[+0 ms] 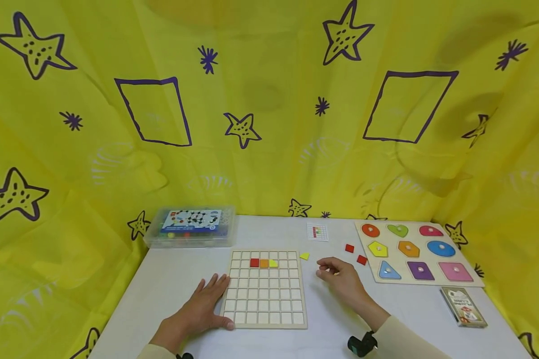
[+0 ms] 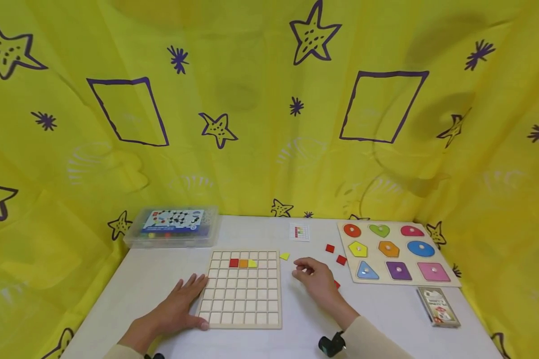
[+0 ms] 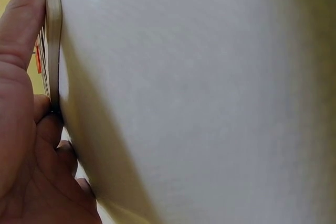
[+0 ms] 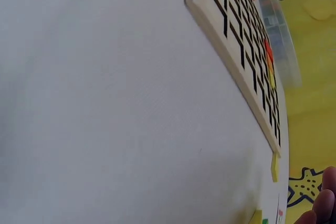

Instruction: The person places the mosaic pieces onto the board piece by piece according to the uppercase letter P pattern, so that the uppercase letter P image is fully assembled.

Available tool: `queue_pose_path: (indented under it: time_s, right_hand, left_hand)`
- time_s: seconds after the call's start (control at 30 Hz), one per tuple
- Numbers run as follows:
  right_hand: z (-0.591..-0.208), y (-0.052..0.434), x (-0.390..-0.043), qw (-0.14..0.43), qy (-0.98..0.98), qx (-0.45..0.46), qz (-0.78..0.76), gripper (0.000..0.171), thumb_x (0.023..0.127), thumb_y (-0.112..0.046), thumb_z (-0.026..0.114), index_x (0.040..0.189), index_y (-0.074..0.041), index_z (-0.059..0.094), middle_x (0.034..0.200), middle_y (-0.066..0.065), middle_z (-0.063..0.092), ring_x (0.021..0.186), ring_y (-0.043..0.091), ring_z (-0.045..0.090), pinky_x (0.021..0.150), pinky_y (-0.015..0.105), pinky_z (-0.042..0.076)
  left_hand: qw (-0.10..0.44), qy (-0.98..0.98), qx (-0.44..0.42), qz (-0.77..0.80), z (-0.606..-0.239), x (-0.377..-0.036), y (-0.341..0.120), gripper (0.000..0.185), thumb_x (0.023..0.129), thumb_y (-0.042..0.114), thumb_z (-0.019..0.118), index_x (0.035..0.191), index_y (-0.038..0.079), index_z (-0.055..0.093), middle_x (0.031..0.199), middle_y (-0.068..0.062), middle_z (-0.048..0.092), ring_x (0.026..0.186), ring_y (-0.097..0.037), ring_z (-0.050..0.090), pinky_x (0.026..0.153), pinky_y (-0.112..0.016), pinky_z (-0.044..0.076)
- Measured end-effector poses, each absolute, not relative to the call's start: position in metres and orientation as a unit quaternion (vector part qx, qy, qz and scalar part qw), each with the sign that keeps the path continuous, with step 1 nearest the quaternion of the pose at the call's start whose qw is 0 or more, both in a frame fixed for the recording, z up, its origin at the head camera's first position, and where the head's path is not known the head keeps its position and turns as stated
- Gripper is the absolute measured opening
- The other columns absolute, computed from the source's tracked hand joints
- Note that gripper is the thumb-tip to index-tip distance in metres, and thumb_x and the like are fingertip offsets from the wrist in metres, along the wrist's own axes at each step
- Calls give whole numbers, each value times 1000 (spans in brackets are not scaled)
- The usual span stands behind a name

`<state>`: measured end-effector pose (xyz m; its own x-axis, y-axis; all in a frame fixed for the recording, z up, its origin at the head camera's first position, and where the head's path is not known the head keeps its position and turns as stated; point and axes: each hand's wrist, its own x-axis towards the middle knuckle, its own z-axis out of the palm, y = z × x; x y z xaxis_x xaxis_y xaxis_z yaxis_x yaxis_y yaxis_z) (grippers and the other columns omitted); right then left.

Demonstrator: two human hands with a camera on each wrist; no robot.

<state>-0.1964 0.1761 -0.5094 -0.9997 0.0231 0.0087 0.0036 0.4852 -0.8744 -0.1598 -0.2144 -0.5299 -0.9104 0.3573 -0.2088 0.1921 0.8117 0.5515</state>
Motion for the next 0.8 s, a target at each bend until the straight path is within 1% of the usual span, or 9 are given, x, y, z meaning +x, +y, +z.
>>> queue_pose_path:
  time_s: [0.1,0.2,0.27,0.37,0.53,0.7,0.8]
  right_hand:
    - [-510,192,-190,10,-864,-12,503,24,94,-7,77,117,-4,76,102,4,73,91,16,57,71,19,49]
    - [-511,207,-182,2,-865,-23,501,24,94,-7,77,118,-3,76,103,6,72,86,15,56,66,20,49]
    - [-511,216,-177,-3,-868,-30,496,24,95,-7,77,118,-4,75,103,6,71,85,14,55,64,20,49]
    - [-513,227,-169,-11,-872,-36,488,25,94,-7,77,119,-2,74,103,7,71,84,15,56,62,20,51]
    - [-521,241,-158,-22,-883,-43,467,26,93,-7,79,118,-1,73,101,5,71,87,13,58,68,18,53]
    - [-528,249,-152,-40,-898,-46,436,28,91,-10,82,117,-3,73,102,1,71,91,14,58,74,18,51]
    - [-529,250,-151,-40,-906,-43,420,30,90,-12,83,117,-4,72,102,1,70,91,16,55,73,19,48]
  left_hand:
    - [152,939,148,270,-530,-160,-215,124,70,58,91,164,3,33,173,-15,31,163,-42,16,131,-64,6]
    - [149,940,152,268,-531,-160,-215,124,70,58,91,164,3,33,173,-16,31,163,-42,16,131,-64,6]
    - [148,940,154,267,-532,-160,-215,124,70,58,91,164,2,33,172,-16,31,163,-42,16,131,-65,6]
    - [148,940,156,266,-533,-160,-216,124,70,59,91,164,2,32,173,-16,30,163,-42,16,131,-65,6]
    - [146,941,157,264,-533,-161,-216,124,70,59,90,164,2,32,173,-16,30,163,-42,16,131,-65,6]
    - [147,939,156,270,-529,-160,-216,124,71,59,90,165,2,32,173,-16,30,163,-43,15,131,-65,5]
    - [147,938,155,275,-527,-158,-215,123,71,57,90,164,2,33,173,-16,30,163,-42,16,131,-66,6]
